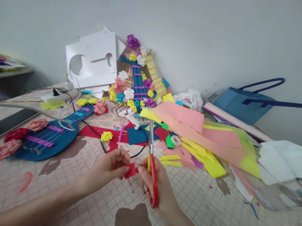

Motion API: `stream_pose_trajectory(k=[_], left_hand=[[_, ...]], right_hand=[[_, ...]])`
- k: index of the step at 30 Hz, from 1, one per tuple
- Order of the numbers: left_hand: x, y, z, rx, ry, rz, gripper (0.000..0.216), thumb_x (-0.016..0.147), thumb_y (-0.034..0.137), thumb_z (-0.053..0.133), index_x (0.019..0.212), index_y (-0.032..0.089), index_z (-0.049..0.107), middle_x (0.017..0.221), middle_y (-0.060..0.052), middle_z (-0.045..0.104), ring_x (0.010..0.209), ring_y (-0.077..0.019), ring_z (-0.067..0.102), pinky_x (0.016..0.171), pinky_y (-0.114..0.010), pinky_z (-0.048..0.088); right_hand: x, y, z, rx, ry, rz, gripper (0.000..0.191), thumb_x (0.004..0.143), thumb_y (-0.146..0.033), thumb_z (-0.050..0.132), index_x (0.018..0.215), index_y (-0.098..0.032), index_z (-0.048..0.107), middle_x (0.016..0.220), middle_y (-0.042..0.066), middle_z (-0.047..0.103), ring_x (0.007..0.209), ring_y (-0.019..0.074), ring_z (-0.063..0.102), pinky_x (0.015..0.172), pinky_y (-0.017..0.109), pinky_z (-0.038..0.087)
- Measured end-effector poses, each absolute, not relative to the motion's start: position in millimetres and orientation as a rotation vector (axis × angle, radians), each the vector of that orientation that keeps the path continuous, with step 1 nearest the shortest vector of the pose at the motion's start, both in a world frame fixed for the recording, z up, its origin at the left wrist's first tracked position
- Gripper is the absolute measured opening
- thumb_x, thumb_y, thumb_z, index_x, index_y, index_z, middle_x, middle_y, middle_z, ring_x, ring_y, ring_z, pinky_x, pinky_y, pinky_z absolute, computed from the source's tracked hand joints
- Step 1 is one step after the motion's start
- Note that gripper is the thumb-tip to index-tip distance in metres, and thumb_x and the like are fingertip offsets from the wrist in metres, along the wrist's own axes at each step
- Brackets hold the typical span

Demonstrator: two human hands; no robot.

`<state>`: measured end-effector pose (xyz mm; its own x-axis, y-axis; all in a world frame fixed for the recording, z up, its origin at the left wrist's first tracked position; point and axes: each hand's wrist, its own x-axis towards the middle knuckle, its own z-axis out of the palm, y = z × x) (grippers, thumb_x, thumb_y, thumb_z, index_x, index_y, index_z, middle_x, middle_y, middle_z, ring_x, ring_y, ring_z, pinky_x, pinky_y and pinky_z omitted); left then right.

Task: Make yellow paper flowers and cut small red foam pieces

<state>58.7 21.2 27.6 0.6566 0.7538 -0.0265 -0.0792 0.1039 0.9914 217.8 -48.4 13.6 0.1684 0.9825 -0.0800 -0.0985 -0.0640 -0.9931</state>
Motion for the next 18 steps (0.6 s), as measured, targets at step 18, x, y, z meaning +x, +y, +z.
stream_pose_trajectory(k=[18], left_hand=[[51, 27, 30, 1.859, 0.596, 0.609, 0.018, 0.073, 0.005, 0.053, 0.086, 0.013, 0.063, 0.084, -0.004, 0.065, 0.075, -0.0139, 0.060, 0.068, -0.025, 0.048]], right_hand=[[218, -48, 16, -1.311, -0.932, 1.225, 0.022, 0.068, -0.030, 0.067, 0.077, -0.019, 0.050, 0.066, -0.007, 0.049, 0.039, 0.0036, 0.040, 0.036, 0.019, 0.038]])
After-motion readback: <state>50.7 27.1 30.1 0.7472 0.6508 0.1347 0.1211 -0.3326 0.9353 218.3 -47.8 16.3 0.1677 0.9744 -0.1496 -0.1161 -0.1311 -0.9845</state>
